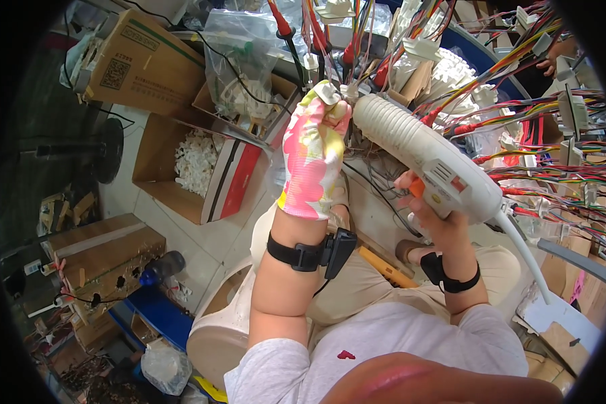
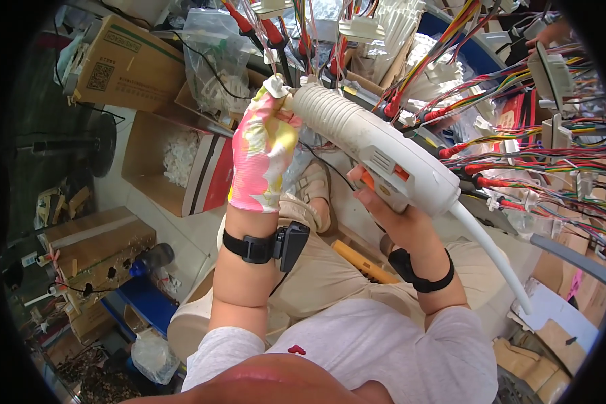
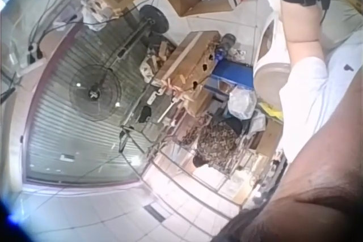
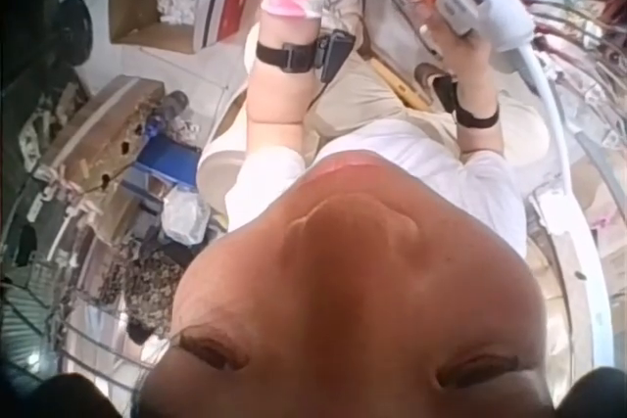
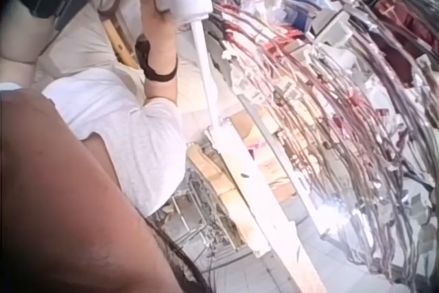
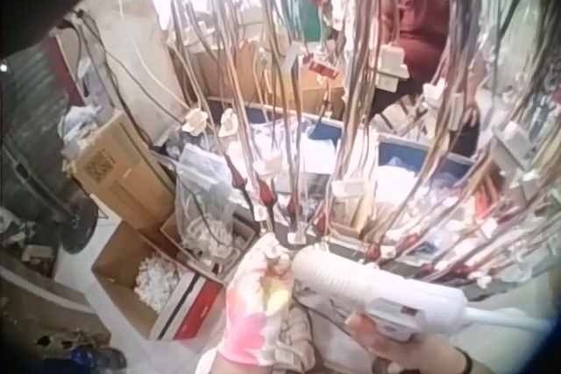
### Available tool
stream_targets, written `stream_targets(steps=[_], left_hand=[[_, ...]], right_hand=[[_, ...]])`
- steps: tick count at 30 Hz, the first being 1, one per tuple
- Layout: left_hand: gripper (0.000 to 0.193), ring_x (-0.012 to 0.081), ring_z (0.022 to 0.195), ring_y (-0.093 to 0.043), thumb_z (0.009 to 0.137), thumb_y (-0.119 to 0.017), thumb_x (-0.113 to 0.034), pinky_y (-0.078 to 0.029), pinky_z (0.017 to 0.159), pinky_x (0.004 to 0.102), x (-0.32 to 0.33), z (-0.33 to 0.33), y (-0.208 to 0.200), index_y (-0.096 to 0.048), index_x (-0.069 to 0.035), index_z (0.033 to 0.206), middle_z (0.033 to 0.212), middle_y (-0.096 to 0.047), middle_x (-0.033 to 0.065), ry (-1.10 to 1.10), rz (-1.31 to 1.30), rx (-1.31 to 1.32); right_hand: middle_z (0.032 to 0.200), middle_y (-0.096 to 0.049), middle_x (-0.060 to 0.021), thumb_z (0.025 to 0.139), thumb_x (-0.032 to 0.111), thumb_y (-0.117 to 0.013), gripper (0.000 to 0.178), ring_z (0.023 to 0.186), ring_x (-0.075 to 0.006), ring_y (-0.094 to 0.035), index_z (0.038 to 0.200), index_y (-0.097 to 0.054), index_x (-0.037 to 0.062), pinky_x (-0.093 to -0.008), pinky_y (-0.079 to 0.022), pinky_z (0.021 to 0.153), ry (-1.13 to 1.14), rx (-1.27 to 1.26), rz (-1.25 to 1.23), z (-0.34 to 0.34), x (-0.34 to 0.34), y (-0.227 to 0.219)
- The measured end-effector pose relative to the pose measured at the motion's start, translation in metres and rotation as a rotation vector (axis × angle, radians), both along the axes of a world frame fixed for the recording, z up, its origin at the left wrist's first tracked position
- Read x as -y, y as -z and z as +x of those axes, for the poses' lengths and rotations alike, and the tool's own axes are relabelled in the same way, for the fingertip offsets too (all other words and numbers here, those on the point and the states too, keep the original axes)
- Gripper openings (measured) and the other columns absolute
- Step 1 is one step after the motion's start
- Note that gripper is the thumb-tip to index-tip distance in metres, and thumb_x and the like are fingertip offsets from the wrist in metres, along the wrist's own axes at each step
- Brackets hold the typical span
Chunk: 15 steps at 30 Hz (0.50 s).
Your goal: The person applies glue to wire connectors with a glue gun, then picks up a stack of labels and places them into a plastic bag.
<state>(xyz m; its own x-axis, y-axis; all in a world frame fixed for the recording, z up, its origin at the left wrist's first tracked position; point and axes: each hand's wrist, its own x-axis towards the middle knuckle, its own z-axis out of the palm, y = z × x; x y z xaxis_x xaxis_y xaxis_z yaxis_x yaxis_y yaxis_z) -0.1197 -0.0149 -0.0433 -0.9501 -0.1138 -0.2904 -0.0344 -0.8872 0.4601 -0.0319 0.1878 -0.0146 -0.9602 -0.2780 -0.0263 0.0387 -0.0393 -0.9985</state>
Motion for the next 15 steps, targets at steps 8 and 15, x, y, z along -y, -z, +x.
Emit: stream_targets(steps=[8,15], left_hand=[[0.022,0.0132,0.083,-0.06,0.093,-0.055,-0.007,-0.046,0.077,0.0241,0.0,0.001,0.011,-0.056,-0.001,0.113,0.099,-0.063,0.0066,-0.052,-0.1,-0.11],[0.025,0.011,0.088,-0.06,0.092,-0.058,-0.009,-0.046,0.076,0.0206,-0.004,0.001,0.007,-0.055,-0.003,0.116,0.103,-0.063,0.0051,-0.1,-0.22,-0.028]], right_hand=[[0.109,-0.057,-0.0088,0.087,0.003,-0.06,0.042,0.107,-0.0226,-0.055,0.126,-0.046,0.001,-0.03,-0.053,0.078,-0.01,-0.021,0.025,-0.006,0.01,0.0],[0.11,-0.057,-0.0106,0.086,-0.003,-0.059,0.041,0.104,-0.0239,-0.058,0.125,-0.047,-0.0002,-0.031,-0.055,0.077,-0.005,-0.075,0.009,-0.012,0.018,0.003]])
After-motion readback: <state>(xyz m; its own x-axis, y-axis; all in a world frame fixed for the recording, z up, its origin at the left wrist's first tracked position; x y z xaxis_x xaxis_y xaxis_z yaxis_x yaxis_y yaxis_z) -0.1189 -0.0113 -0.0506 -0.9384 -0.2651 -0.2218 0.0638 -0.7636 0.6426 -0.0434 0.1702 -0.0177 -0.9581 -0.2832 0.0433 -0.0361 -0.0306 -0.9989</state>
